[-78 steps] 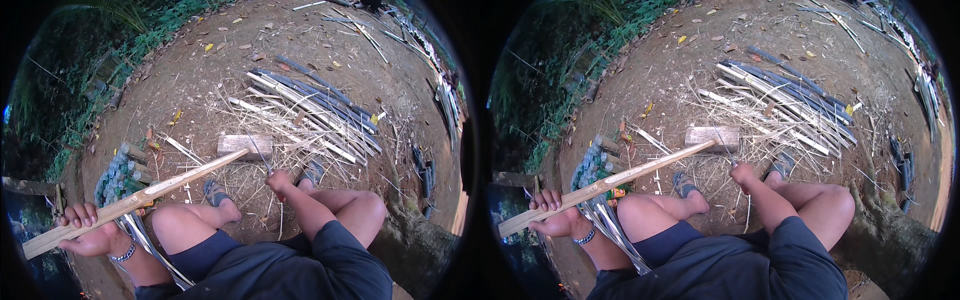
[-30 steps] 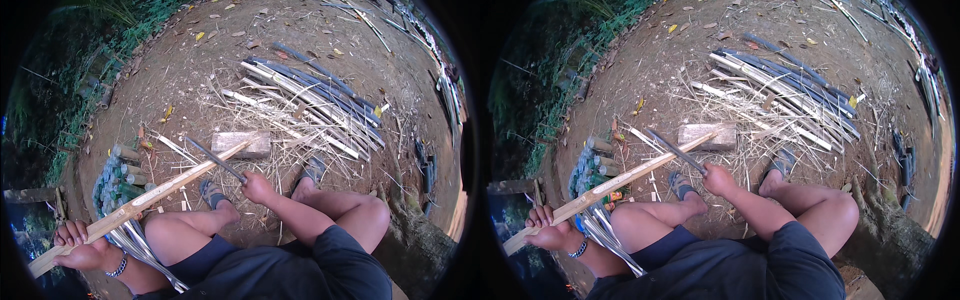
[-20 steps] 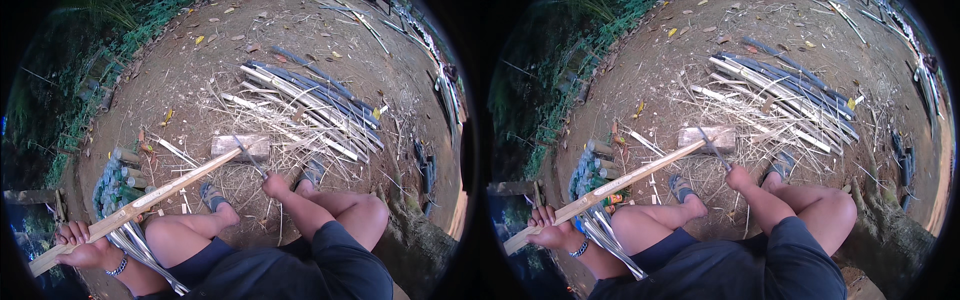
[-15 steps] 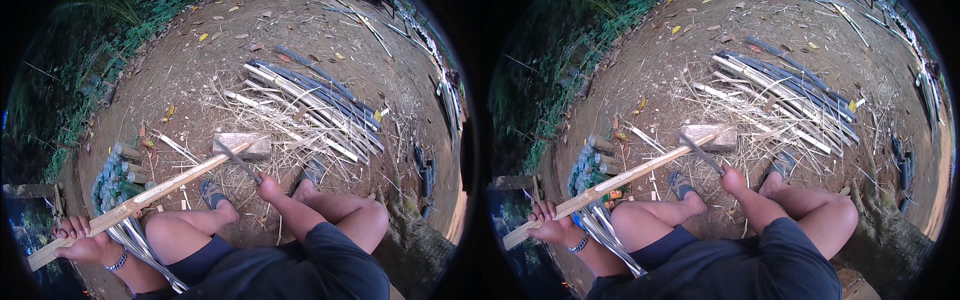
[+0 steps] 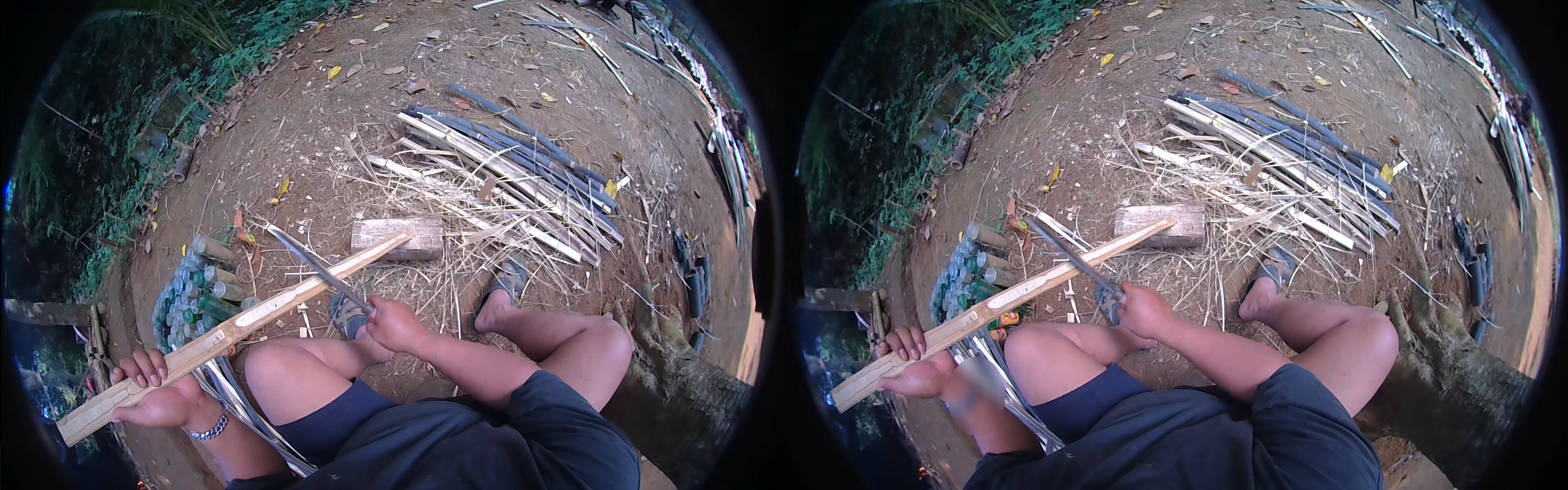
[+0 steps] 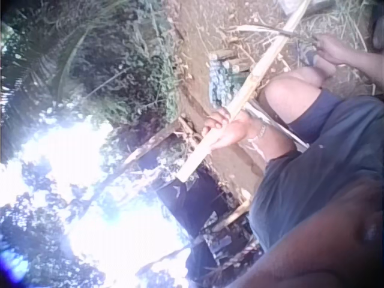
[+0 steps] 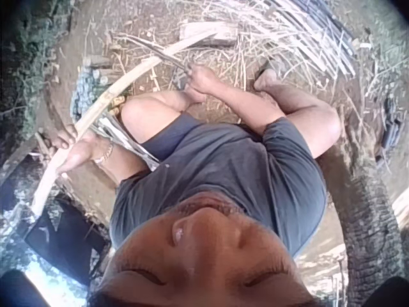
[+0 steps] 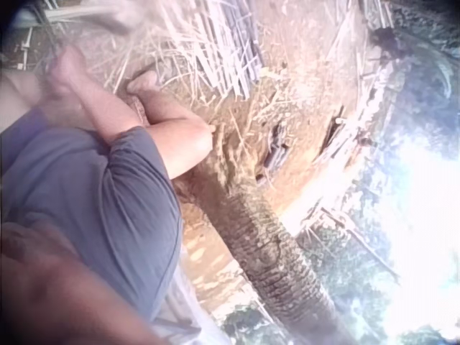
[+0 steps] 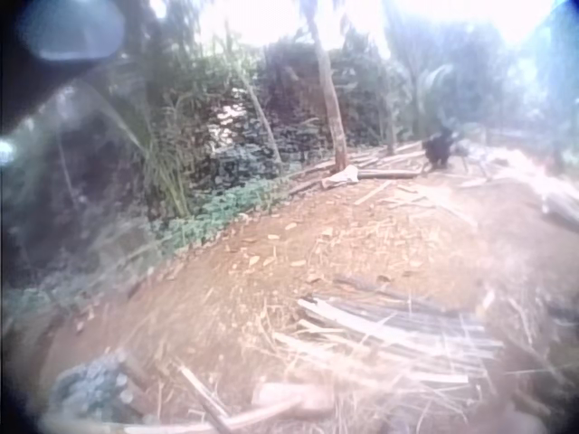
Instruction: The person uses a large knife to shave and smooth the surface of a long bamboo strip while holding it against a wooden block.
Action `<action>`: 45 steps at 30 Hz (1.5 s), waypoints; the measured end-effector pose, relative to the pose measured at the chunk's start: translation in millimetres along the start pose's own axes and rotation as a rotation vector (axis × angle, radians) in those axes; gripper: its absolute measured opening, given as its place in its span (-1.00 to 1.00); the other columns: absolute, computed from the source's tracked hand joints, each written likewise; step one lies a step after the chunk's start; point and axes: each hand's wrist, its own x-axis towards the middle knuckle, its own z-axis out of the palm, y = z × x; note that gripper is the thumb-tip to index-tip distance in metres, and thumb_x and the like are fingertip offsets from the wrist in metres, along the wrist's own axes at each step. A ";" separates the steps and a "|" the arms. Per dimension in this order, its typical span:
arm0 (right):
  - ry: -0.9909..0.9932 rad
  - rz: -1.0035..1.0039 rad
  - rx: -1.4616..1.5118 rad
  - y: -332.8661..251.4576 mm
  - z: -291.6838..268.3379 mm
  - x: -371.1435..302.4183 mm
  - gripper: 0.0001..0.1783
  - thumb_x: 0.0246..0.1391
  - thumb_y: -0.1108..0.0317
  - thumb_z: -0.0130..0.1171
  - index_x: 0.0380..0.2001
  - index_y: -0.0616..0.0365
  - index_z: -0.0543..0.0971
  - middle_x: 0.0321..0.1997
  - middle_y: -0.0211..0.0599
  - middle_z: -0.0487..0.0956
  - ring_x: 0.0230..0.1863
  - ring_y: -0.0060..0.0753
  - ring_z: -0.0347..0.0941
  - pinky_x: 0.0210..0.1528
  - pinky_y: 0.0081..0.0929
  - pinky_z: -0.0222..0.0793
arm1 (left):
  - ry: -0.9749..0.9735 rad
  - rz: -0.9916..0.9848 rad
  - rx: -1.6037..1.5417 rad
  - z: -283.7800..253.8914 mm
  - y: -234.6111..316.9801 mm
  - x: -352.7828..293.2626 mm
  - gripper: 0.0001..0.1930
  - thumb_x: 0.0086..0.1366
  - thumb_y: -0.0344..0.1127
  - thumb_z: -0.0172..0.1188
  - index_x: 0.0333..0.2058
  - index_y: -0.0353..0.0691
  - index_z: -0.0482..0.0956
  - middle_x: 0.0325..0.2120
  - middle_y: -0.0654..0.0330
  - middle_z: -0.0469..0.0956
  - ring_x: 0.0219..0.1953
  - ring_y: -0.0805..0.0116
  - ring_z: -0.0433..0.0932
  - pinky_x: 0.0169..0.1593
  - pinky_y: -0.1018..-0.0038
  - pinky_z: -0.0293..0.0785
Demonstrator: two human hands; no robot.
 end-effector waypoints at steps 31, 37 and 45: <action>0.002 -0.082 -0.196 -3.7 -12.6 2.0 -0.79 0.06 0.30 0.06 -0.26 0.18 0.45 -0.31 0.04 0.58 -0.23 0.12 0.53 -0.13 -0.03 0.41 | 0.076 0.013 0.068 14.5 2.1 -2.2 -0.35 0.24 0.40 -0.08 -0.31 -0.21 0.33 -0.61 0.34 0.17 -0.65 0.59 0.13 -0.61 0.65 0.08; 0.081 0.402 -0.163 114.3 -34.3 21.5 -0.72 0.06 0.29 0.05 -0.16 0.14 0.53 -0.23 0.10 0.58 -0.16 0.11 0.52 -0.09 -0.05 0.41 | 0.093 0.012 0.054 18.8 0.1 -3.0 -0.37 0.24 0.37 -0.05 -0.31 -0.21 0.32 -0.60 0.33 0.17 -0.65 0.59 0.14 -0.61 0.64 0.09; 0.213 0.480 -0.122 173.7 -8.8 34.2 -0.76 0.07 0.27 0.05 -0.22 0.12 0.49 -0.26 0.09 0.58 -0.18 0.16 0.51 -0.10 0.00 0.40 | 0.090 0.008 0.067 34.3 -8.6 3.1 -0.37 0.25 0.36 -0.06 -0.31 -0.22 0.30 -0.60 0.32 0.17 -0.65 0.59 0.12 -0.61 0.66 0.07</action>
